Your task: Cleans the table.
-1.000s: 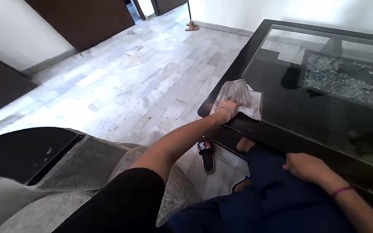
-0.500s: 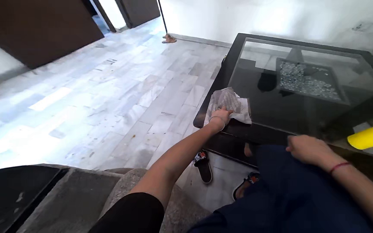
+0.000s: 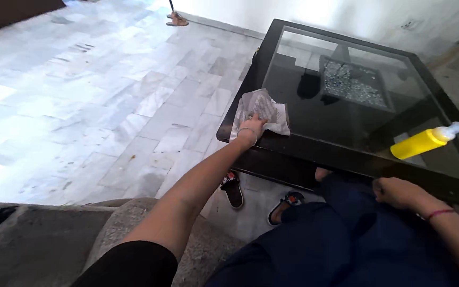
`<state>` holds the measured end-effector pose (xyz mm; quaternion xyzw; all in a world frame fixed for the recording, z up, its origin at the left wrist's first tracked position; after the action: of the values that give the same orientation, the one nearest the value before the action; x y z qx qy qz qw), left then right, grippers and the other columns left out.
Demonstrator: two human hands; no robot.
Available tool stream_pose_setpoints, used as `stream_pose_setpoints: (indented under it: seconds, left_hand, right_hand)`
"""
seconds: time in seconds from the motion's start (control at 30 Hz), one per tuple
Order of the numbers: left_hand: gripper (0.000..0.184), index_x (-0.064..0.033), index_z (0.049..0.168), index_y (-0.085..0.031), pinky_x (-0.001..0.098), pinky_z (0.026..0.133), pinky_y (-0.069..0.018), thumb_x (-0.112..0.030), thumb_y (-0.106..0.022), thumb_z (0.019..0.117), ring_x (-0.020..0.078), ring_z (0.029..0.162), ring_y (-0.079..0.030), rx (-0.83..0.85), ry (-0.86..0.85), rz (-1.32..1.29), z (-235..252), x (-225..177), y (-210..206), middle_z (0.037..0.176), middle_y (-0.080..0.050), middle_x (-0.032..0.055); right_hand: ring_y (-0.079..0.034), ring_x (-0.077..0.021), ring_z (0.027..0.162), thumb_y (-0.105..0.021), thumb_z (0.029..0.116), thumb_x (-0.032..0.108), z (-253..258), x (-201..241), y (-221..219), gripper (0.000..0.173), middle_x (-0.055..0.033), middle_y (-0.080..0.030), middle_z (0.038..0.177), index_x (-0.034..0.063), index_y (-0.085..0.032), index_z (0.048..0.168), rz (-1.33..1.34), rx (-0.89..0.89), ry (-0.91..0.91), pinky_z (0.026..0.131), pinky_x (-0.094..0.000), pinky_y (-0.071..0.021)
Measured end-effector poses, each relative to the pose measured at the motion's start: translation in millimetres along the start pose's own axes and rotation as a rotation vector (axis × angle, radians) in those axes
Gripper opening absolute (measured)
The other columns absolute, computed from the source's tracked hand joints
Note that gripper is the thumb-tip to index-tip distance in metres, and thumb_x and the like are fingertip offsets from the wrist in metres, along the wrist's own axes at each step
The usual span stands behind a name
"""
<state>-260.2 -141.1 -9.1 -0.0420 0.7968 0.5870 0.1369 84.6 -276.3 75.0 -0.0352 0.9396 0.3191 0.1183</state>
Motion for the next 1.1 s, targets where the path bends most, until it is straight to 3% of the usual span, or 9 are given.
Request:
stream_pose_setpoints:
  seconds: [0.2, 0.4, 0.47, 0.57, 0.67, 0.9, 1.1]
  left_hand:
    - [0.046, -0.0185, 0.153, -0.052, 0.0669, 0.097, -0.0494, -0.02, -0.055, 0.1071, 0.0494, 0.123, -0.061, -0.007, 0.023, -0.014, 1, -3, 3, 0.156, -0.044, 0.0254]
    - [0.045, -0.0184, 0.153, -0.052, 0.065, 0.097, -0.0504, -0.022, -0.053, 0.1078, 0.0477, 0.124, -0.061, -0.004, 0.078, 0.01, 15, -12, 6, 0.156, -0.044, 0.0254]
    - [0.046, -0.0182, 0.153, -0.052, 0.0662, 0.097, -0.0496, -0.02, -0.054, 0.1068, 0.0483, 0.124, -0.061, -0.019, 0.085, -0.008, 18, -13, 5, 0.157, -0.044, 0.0246]
    - [0.049, -0.0185, 0.154, -0.051, 0.0656, 0.096, -0.0509, -0.018, -0.057, 0.1052, 0.0477, 0.123, -0.061, -0.047, 0.1, -0.011, 17, -16, -1, 0.158, -0.042, 0.0228]
    - [0.05, -0.0191, 0.155, -0.049, 0.0634, 0.096, -0.0521, -0.019, -0.058, 0.1054, 0.0459, 0.124, -0.061, -0.072, 0.091, 0.002, 19, -15, -5, 0.157, -0.043, 0.0216]
    - [0.051, -0.021, 0.156, -0.048, 0.0636, 0.095, -0.0519, -0.02, -0.058, 0.1058, 0.0454, 0.124, -0.061, -0.072, 0.081, 0.022, 22, -16, -5, 0.157, -0.045, 0.02]
    - [0.051, -0.0241, 0.156, -0.049, 0.0639, 0.094, -0.0526, -0.021, -0.058, 0.1059, 0.0456, 0.122, -0.063, -0.077, 0.093, 0.028, 37, -16, 1, 0.157, -0.045, 0.0209]
  right_hand:
    - [-0.062, -0.047, 0.119, -0.056, 0.106, 0.017, 7, -11, -30, 0.029, -0.0281, -0.066, 0.124, -0.0003, -0.064, 0.127, 0.085, -0.075, 0.009, 0.098, -0.064, -0.0478]
    - [-0.064, -0.0412, 0.118, -0.052, 0.1089, 0.02, 8, 33, -38, 0.033, -0.0242, -0.068, 0.123, 0.0017, -0.061, 0.134, 0.251, -0.098, 0.2, 0.101, -0.0596, -0.0472]
    - [-0.063, -0.0412, 0.121, -0.048, 0.1093, 0.017, 10, 45, -40, 0.033, -0.0245, -0.066, 0.127, 0.0017, -0.059, 0.136, 0.275, -0.112, 0.19, 0.102, -0.0594, -0.0465]
    - [-0.062, -0.043, 0.124, -0.043, 0.1085, 0.009, 23, 50, -51, 0.035, -0.0248, -0.065, 0.132, 0.0038, -0.058, 0.14, 0.355, -0.213, 0.156, 0.103, -0.0608, -0.0466]
    - [-0.063, -0.0469, 0.121, -0.039, 0.1094, 0.006, 41, 42, -69, 0.035, -0.029, -0.066, 0.128, -0.001, -0.062, 0.135, 0.538, -0.376, 0.216, 0.102, -0.0629, -0.0455]
    - [-0.068, -0.0445, 0.109, -0.053, 0.1066, 0.009, 32, 34, -68, 0.026, -0.0257, -0.07, 0.118, -0.0017, -0.067, 0.125, 0.691, -0.569, 0.265, 0.094, -0.0644, -0.0495]
    - [-0.066, -0.0422, 0.117, -0.049, 0.1075, 0.011, 25, 48, -72, 0.031, -0.0257, -0.066, 0.128, -0.0016, -0.066, 0.13, 0.677, -0.505, 0.332, 0.101, -0.0593, -0.0486]
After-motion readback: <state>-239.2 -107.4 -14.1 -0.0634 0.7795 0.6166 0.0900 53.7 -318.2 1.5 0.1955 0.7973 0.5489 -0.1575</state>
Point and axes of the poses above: each hand's wrist, its own z-axis towards the middle knuckle, its own y-axis out of the back of the hand, x = y × z, the point moved 2 cm from there along z, towards the middle knuckle
